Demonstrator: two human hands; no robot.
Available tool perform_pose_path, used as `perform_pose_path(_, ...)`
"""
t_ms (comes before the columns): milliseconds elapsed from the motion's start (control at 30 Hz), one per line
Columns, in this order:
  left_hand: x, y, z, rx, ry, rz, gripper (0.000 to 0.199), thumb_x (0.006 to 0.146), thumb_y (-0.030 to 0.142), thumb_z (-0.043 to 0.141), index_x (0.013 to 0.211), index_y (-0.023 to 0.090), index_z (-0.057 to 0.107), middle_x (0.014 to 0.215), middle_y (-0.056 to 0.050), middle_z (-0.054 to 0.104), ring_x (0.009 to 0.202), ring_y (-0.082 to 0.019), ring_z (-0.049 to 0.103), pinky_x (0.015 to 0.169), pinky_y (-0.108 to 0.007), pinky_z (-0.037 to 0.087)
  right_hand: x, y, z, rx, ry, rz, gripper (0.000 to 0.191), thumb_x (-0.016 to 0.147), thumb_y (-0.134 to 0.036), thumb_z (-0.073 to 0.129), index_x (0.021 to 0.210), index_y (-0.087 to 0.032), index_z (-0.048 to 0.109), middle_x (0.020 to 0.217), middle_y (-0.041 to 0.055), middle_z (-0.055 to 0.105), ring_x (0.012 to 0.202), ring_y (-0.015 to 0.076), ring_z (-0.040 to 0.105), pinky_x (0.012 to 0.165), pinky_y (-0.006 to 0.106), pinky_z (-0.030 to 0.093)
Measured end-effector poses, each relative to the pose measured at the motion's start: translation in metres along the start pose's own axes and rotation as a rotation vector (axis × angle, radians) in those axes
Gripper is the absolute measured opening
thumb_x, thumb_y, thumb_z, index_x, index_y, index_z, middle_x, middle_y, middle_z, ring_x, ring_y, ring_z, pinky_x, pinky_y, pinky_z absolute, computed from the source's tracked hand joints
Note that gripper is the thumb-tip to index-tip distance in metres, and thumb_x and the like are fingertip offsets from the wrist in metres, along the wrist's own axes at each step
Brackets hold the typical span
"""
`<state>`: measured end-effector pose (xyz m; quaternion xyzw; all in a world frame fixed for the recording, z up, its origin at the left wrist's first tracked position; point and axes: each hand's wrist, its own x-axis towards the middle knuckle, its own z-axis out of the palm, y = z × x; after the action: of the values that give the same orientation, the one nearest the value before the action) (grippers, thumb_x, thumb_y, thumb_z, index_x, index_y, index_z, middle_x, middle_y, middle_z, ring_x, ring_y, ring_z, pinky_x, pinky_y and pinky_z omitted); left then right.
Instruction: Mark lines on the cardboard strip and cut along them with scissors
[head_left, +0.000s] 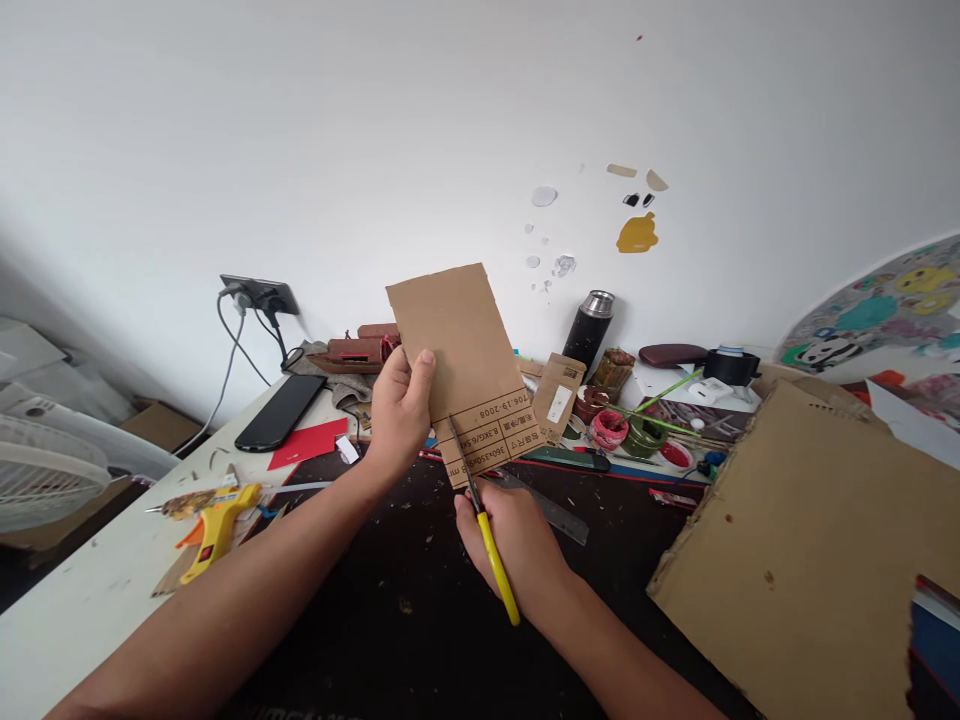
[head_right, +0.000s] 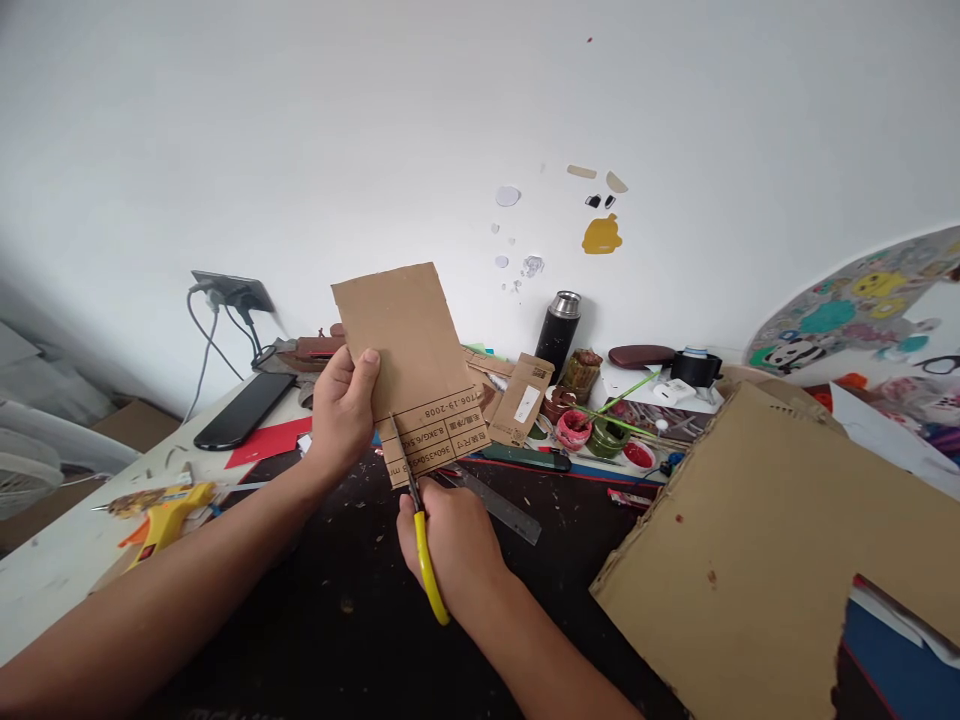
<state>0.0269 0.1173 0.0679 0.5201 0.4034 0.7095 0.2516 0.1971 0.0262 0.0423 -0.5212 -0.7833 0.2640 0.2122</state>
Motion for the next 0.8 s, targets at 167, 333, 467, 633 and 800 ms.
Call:
perform_pose_path(167,0.000,0.001,0.000,-0.006,0.003,0.001,0.043,0.101,0.065,0.070,0.105,0.022,0.071,0.104,-0.007,0.080,0.093,-0.023,0.073,0.081,-0.033,0.060,0.000,0.001,0.002,-0.014,0.016,-0.018,0.021,0.106,-0.027,0.059,0.092,-0.020,0.074,0.079,0.0094,0.082,0.073,0.0252,0.079,0.066,0.031,0.041)
perform_pose_path(333,0.001,0.006,0.002,-0.009,0.013,-0.001,0.045,0.100,0.067,0.071,0.103,0.022,0.071,0.101,-0.007,0.079,0.091,-0.023,0.072,0.078,-0.032,0.060,-0.001,0.002,0.007,-0.050,0.053,-0.013,0.019,0.103,-0.025,0.061,0.089,-0.020,0.073,0.078,0.0103,0.082,0.071,0.0263,0.079,0.065,0.031,0.040)
perform_pose_path(467,-0.001,0.009,0.002,-0.003,0.021,0.002,0.048,0.098,0.070,0.072,0.101,0.022,0.070,0.103,-0.007,0.078,0.091,-0.022,0.070,0.079,-0.033,0.059,-0.001,0.005,0.010,-0.017,0.078,-0.042,0.020,0.103,-0.026,0.060,0.088,-0.021,0.071,0.076,0.0089,0.081,0.068,0.0245,0.077,0.064,0.030,0.041)
perform_pose_path(633,0.003,0.008,0.001,-0.046,0.000,-0.020,0.048,0.100,0.071,0.070,0.106,0.023,0.072,0.089,-0.003,0.071,0.075,-0.018,0.064,0.064,-0.028,0.054,0.000,0.009,0.010,0.099,0.122,-0.071,0.023,0.102,-0.029,0.059,0.081,-0.023,0.064,0.069,0.0053,0.075,0.062,0.0215,0.073,0.062,0.028,0.042)
perform_pose_path(800,0.020,0.060,-0.001,-0.377,0.172,-0.132,0.018,0.097,0.040,0.080,0.094,0.025,0.069,0.070,0.003,0.053,0.052,-0.011,0.044,0.042,-0.023,0.036,0.003,0.014,0.005,0.333,0.184,0.014,0.027,0.105,-0.039,0.056,0.082,-0.025,0.059,0.054,-0.0017,0.060,0.047,0.0182,0.065,0.051,0.024,0.043)
